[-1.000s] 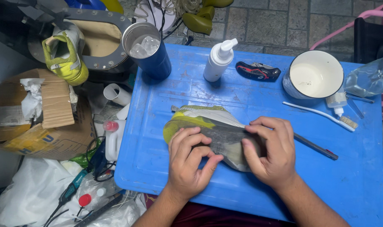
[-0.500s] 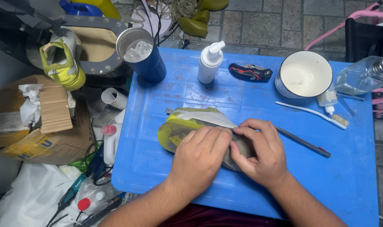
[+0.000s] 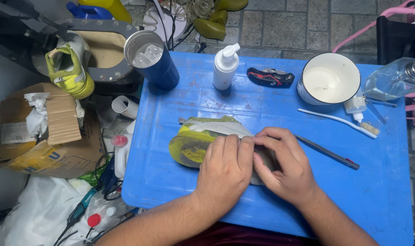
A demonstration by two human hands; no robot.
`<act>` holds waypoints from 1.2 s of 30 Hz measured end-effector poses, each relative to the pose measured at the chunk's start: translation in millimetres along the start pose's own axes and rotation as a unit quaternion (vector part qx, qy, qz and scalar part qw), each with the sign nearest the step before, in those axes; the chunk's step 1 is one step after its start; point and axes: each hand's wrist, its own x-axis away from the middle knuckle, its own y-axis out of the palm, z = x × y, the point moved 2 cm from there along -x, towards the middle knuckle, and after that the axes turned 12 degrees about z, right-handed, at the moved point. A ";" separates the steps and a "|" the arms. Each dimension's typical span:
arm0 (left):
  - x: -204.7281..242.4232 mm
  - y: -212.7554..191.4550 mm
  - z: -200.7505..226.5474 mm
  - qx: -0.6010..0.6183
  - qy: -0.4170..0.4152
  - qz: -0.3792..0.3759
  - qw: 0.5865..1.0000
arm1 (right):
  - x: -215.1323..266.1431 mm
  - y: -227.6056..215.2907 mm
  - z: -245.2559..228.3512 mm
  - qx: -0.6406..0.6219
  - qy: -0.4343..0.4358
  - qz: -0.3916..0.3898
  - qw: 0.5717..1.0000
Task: The person uses a utility knife to scrape and remove old adhesive and debris from the bottom of a shoe sole. They repeatedly scrape the surface and peel away loosened material by hand.
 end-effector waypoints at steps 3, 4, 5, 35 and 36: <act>5.8 3.0 -1.0 0.005 -0.002 0.007 1.000 | -3.1 -1.7 0.2 -0.011 0.019 -0.009 1.000; 8.1 3.8 -1.3 0.011 -0.003 0.004 1.000 | -3.2 -2.1 0.4 -0.012 0.023 -0.011 1.000; 9.9 4.8 -1.9 0.019 0.002 0.005 1.000 | -3.2 -2.3 0.8 -0.013 0.026 -0.013 0.999; 14.0 4.8 -2.7 0.094 -0.144 0.112 0.979 | -6.1 2.1 -1.1 0.039 -0.042 0.016 0.998; 13.6 2.3 -5.5 0.090 -0.142 0.090 0.982 | -5.6 1.1 -1.6 0.035 -0.038 0.018 0.998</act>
